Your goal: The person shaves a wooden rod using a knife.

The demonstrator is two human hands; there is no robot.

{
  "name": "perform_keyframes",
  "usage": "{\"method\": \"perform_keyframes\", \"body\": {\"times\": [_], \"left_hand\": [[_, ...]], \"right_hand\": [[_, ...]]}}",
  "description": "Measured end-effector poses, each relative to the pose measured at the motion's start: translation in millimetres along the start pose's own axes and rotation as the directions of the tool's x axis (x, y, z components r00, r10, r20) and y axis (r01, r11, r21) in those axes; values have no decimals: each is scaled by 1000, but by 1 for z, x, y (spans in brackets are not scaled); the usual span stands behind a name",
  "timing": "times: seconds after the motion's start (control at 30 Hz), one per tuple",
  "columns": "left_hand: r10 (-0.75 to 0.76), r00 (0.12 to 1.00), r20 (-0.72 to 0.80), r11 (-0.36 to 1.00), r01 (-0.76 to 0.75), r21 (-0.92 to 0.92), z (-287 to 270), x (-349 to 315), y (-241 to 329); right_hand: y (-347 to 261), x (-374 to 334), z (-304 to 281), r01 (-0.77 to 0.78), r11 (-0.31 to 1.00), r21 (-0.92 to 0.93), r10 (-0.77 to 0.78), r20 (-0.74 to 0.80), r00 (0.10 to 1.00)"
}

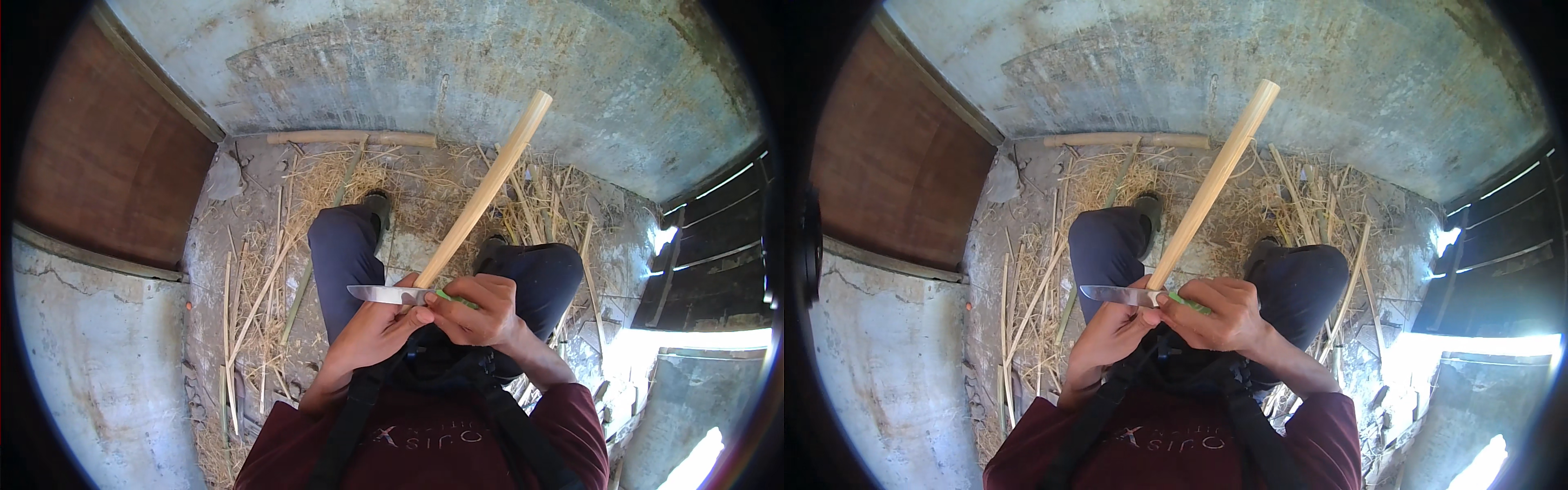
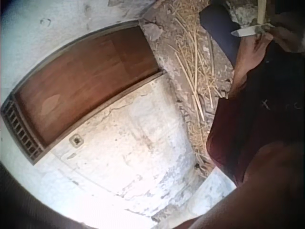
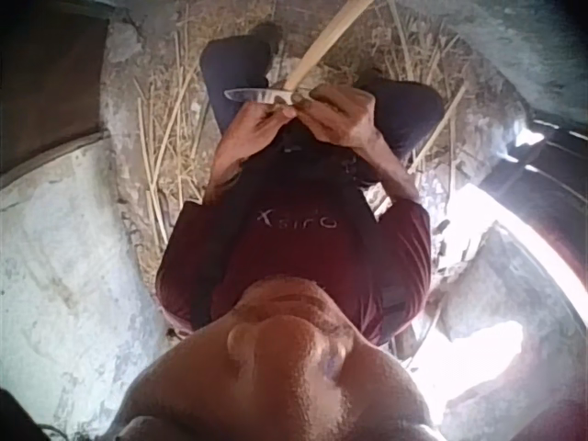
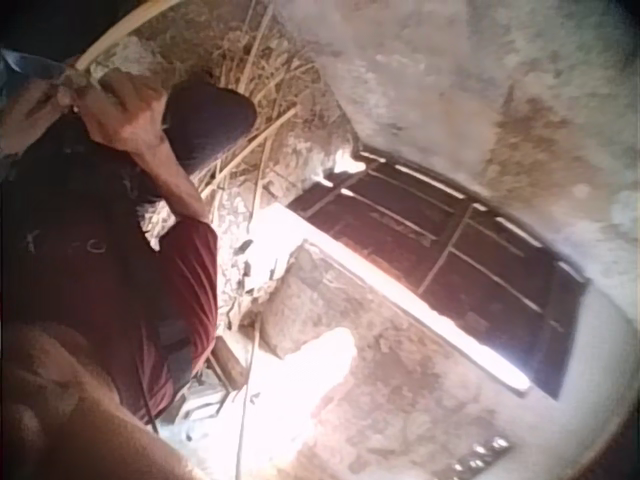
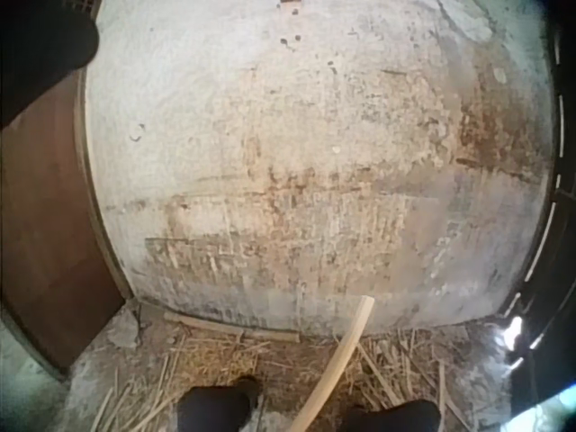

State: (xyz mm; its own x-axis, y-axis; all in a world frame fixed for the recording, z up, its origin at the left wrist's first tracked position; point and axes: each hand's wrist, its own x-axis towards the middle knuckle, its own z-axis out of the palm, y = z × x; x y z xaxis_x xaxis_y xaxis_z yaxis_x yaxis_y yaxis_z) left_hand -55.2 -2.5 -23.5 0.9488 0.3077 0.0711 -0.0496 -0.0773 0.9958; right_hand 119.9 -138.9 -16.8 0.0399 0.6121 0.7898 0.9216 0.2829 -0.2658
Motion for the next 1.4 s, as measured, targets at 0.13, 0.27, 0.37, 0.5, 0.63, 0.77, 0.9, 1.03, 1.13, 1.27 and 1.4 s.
{"method": "perform_keyframes", "body": {"times": [0.13, 0.27, 0.37, 0.5, 0.63, 0.77, 0.9, 1.03, 1.13, 1.27, 1.4], "left_hand": [[19, 997, 73, 962, -38, 269, -8, 4, 18], [-40, 999, 34, 992, 36, 118, -6, 3, 12], [-42, 998, 40, 993, 37, 116, -4, 5, 23], [-60, 997, 50, 989, 52, 142, -4, 6, 24], [-88, 995, 54, 986, 79, 148, -7, 1, 26], [-101, 993, 69, 986, 91, 139, -7, 1, 24], [-92, 993, 76, 988, 81, 133, -5, 3, 25], [-84, 994, 77, 985, 70, 160, -6, 2, 24], [-97, 992, 83, 979, 80, 185, -8, -2, 22], [-112, 990, 82, 980, 97, 173, -8, -9, 16], [-98, 992, 75, 980, 83, 181, -7, -6, 18]], "right_hand": [[4, 1, -4, -20, 1000, -18, 18, -59, 998], [11, 1, -13, -44, 998, -43, 42, -48, 998], [14, 9, -15, -26, 999, -33, 22, -127, 992], [16, 7, -18, -30, 998, -50, 23, -132, 991], [27, 9, -29, -81, 993, -87, 64, -181, 981], [30, 5, -32, -117, 991, -62, 103, -191, 976], [22, 5, -28, -73, 997, -34, 67, -151, 986], [27, 8, -34, -58, 995, -79, 43, -175, 984], [37, 14, -44, -95, 988, -123, 64, -236, 970], [47, 17, -54, -159, 981, -112, 124, -271, 955], [43, 6, -43, -94, 993, -67, 81, -187, 979]]}}
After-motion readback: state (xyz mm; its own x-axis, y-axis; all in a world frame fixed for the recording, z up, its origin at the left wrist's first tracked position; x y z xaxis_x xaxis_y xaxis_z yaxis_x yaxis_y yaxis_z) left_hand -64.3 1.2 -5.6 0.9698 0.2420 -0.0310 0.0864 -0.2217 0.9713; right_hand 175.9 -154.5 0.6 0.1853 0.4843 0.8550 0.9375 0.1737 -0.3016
